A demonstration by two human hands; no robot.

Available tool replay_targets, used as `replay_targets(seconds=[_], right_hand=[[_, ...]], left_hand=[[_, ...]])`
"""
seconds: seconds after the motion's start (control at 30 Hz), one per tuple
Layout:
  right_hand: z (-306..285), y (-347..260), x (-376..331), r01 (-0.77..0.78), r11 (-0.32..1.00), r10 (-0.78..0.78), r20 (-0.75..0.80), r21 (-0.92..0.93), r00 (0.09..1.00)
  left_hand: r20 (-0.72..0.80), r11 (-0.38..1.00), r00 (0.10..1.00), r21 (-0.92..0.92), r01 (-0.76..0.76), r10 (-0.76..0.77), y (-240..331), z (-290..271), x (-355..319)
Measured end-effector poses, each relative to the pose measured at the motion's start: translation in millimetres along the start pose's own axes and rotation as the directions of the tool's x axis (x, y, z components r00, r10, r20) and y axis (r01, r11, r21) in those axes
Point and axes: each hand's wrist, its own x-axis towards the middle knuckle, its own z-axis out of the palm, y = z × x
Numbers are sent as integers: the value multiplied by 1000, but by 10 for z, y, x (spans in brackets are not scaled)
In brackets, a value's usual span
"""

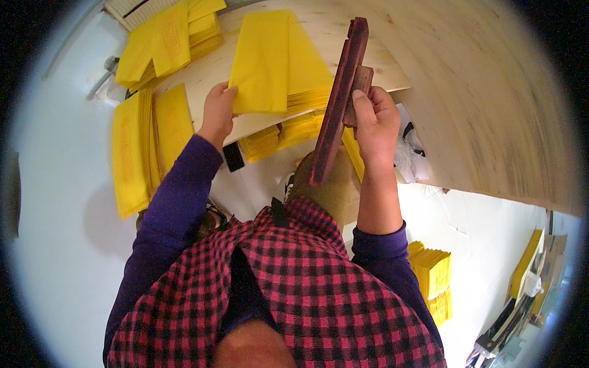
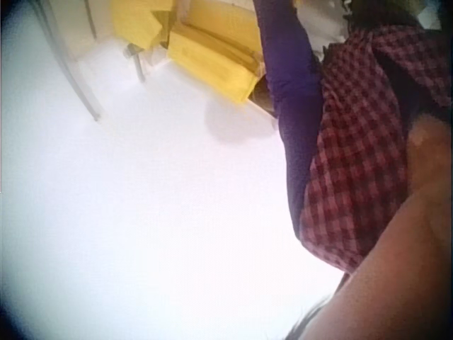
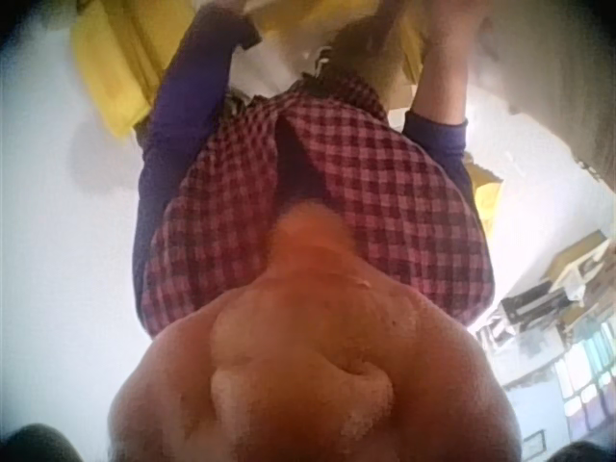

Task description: The person stacks yellow paper sheets on a wooden table, aligns them, and uses a wooden block to press the stack. The person then gathers the stack and ties it with a white string.

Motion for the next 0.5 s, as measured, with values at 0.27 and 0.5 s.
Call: replay_targets(seconds=[0.27, 0.5], right_hand=[[460, -15, -75, 76, 995, -64, 167, -67, 984], [760, 102, -93, 79, 981, -26, 285, -176, 958]], left_hand=[[-158, 947, 970, -292, 133, -185, -808, -649, -637], [-160, 924, 934, -272, 270, -320, -982, -804, -754]])
